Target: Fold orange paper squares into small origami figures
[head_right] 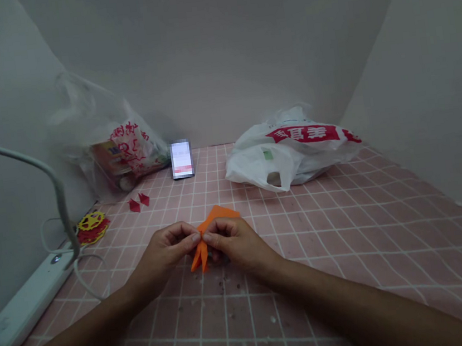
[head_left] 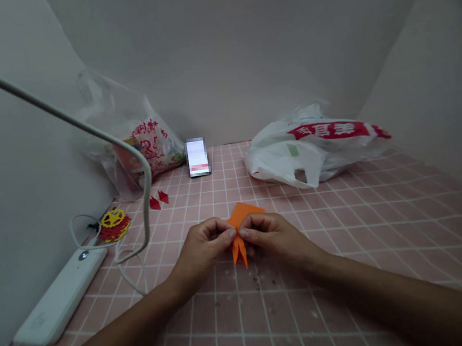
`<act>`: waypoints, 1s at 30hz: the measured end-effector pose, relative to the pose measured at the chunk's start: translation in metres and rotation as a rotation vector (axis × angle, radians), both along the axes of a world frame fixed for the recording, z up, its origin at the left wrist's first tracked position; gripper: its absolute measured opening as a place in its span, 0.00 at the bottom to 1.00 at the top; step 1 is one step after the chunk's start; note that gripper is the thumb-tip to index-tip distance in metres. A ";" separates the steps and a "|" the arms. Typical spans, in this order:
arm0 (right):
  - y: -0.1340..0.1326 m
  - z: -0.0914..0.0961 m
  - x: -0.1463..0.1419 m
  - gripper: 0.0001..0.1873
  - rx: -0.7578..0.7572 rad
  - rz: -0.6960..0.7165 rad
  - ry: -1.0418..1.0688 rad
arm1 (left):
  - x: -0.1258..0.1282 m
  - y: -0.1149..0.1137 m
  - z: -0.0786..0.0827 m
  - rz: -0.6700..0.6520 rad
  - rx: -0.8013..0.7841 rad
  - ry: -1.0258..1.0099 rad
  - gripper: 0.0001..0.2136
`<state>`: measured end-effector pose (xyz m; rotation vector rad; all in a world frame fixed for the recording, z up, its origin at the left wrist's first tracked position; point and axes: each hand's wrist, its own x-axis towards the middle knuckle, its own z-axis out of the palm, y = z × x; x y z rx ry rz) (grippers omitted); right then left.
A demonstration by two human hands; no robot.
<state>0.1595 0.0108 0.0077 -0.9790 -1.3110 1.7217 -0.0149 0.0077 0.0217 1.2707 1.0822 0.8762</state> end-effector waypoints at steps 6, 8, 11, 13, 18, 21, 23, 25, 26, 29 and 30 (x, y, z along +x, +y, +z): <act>0.000 0.002 0.000 0.17 0.007 0.011 0.010 | -0.001 0.000 0.001 -0.018 0.003 0.009 0.11; 0.000 0.003 0.000 0.17 0.007 0.015 0.013 | -0.001 0.000 0.001 -0.018 0.005 0.004 0.10; 0.000 0.004 0.000 0.18 0.017 0.016 0.005 | 0.000 0.000 0.001 -0.017 0.012 -0.001 0.10; 0.000 0.004 0.000 0.19 0.020 0.021 0.004 | 0.000 0.000 0.000 -0.019 0.015 0.010 0.10; -0.002 0.002 0.000 0.16 0.076 0.014 -0.040 | 0.000 0.000 0.000 -0.030 0.066 0.071 0.09; -0.002 0.002 0.001 0.13 0.129 -0.001 -0.083 | 0.000 0.000 0.000 -0.027 0.085 0.106 0.08; -0.002 0.002 0.002 0.11 0.154 -0.005 -0.111 | 0.000 0.000 0.001 -0.032 0.084 0.107 0.08; -0.001 0.002 0.003 0.11 0.167 0.002 -0.128 | 0.000 0.001 0.002 -0.043 0.085 0.105 0.08; -0.001 0.001 0.003 0.11 0.170 0.006 -0.134 | 0.000 0.001 0.002 -0.048 0.089 0.107 0.08; -0.001 0.000 0.004 0.12 0.180 0.007 -0.146 | 0.000 0.002 0.001 -0.059 0.092 0.128 0.08; 0.000 0.000 0.004 0.11 0.185 0.008 -0.151 | 0.001 0.002 0.001 -0.067 0.087 0.138 0.08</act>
